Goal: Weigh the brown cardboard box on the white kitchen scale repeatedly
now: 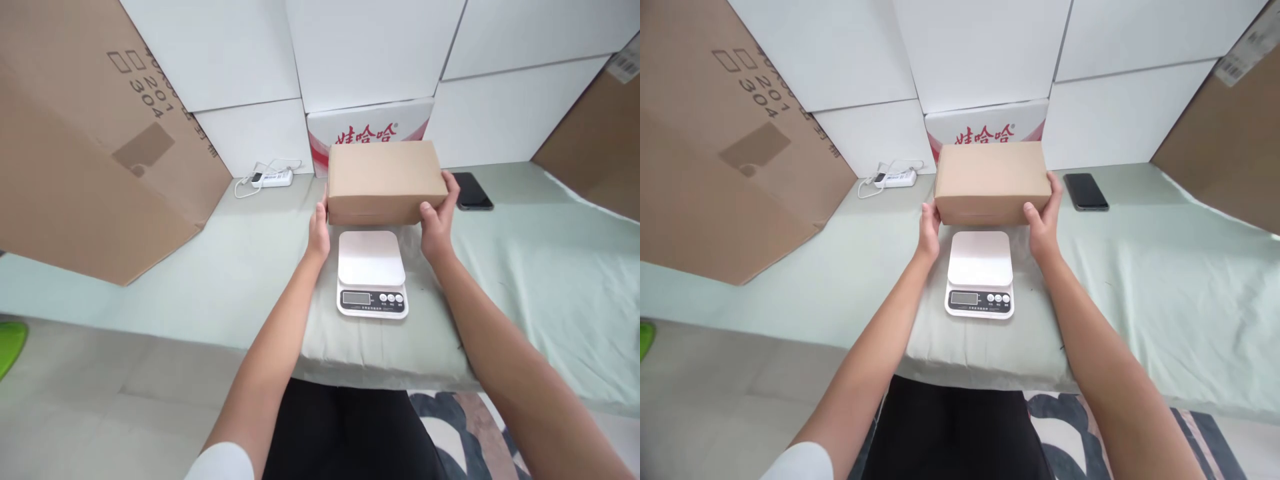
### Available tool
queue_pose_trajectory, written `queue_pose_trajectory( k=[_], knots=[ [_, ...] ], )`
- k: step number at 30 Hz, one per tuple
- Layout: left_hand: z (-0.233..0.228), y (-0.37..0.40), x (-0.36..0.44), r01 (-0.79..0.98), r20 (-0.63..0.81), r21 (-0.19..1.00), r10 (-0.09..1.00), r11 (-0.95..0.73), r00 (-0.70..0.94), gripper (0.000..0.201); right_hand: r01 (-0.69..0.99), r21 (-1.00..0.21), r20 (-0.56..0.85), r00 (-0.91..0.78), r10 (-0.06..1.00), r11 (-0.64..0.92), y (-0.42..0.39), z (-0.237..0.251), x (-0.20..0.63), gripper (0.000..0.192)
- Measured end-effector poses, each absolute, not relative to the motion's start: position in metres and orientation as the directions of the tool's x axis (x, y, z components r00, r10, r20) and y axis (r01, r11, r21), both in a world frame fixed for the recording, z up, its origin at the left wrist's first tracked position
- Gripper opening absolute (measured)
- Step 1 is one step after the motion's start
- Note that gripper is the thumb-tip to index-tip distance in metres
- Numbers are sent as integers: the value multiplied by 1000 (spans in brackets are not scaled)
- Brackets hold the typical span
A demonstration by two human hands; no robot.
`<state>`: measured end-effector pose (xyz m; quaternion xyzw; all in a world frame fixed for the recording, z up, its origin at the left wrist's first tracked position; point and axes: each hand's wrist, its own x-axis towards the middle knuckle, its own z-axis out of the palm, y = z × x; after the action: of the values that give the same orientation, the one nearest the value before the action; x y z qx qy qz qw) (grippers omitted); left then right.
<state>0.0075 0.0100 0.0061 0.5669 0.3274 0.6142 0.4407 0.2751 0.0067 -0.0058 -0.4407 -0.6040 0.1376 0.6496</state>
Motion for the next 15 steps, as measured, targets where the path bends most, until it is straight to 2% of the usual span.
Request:
queue_pose_trajectory(
  k=[5, 9, 15],
  knots=[
    [-23, 28, 11, -213, 343, 923, 936, -320, 77, 95, 309, -789, 606, 253, 754, 531, 23, -36, 284, 101],
    [-30, 35, 11, -215, 243, 951, 967, -222, 77, 99, 309, -812, 571, 247, 783, 495, 20, -36, 283, 100],
    [-33, 31, 9, -209, 219, 958, 972, -197, 86, 98, 326, -824, 549, 263, 793, 463, 16, -36, 281, 100]
  ],
)
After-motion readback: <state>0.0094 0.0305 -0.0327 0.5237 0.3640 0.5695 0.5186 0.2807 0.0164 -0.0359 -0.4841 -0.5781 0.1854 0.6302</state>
